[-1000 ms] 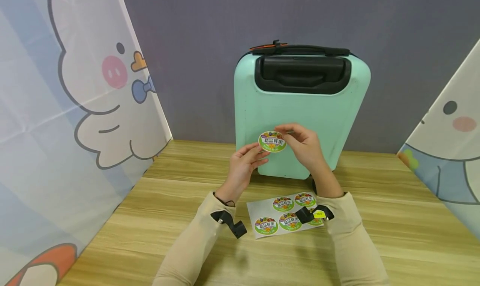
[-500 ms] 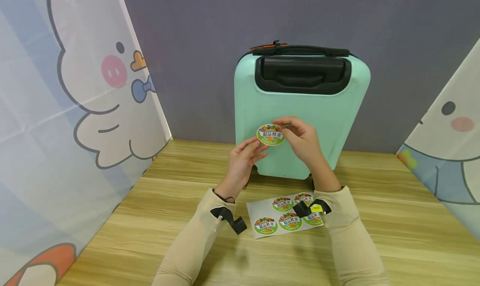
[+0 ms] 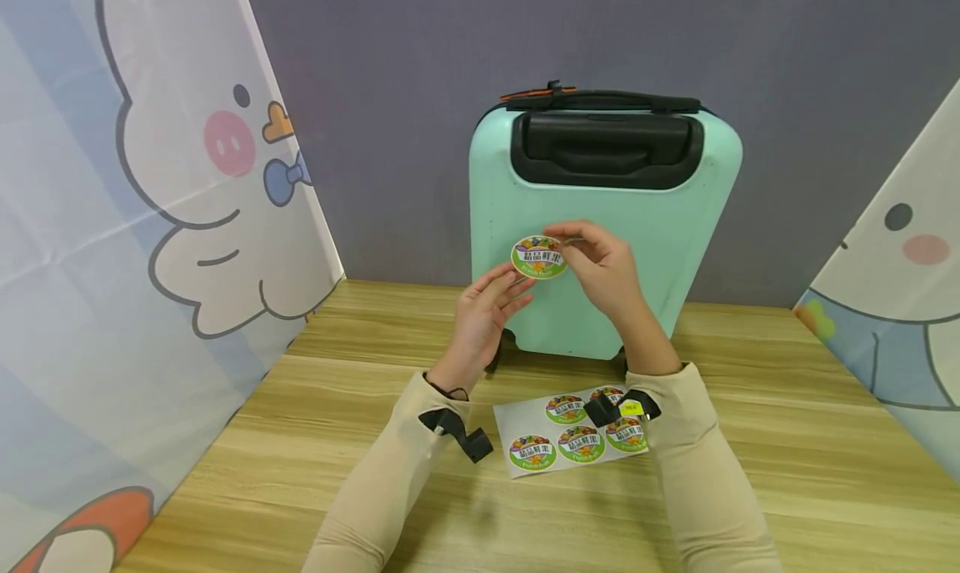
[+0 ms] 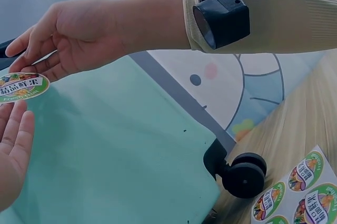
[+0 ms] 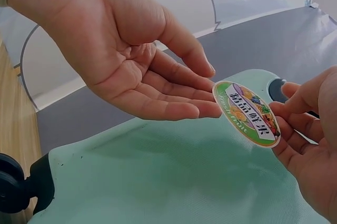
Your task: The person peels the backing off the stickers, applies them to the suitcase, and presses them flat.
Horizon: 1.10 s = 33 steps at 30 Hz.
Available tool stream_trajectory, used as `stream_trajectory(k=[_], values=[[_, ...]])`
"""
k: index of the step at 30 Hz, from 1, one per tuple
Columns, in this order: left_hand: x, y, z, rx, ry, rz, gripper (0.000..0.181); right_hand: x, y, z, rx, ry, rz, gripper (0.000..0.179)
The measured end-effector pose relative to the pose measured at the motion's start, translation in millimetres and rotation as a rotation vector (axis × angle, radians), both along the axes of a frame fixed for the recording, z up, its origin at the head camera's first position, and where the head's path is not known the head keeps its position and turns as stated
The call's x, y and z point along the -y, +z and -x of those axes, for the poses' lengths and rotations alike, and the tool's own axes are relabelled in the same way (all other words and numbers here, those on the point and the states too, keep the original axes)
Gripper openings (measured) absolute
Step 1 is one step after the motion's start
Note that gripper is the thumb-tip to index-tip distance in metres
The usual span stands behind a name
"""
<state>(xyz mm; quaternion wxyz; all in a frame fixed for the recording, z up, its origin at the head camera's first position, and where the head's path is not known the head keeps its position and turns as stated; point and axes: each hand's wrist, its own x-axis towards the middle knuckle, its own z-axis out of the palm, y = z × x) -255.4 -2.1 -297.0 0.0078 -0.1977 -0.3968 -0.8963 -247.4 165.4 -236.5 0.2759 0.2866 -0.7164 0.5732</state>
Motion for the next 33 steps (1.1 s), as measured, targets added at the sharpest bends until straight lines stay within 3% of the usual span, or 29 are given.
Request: stream_trajectory(k=[17, 33], values=[[1.6, 12.5, 4.6, -0.043, 0.0, -0.005, 0.027, 5.0, 9.6, 2.9, -0.08, 0.0, -0.021, 0.023], [3.4, 22.1, 10.9, -0.054, 0.007, -0.015, 0.029, 5.4, 17.6, 17.0, -0.284, 0.031, -0.079, 0.026]])
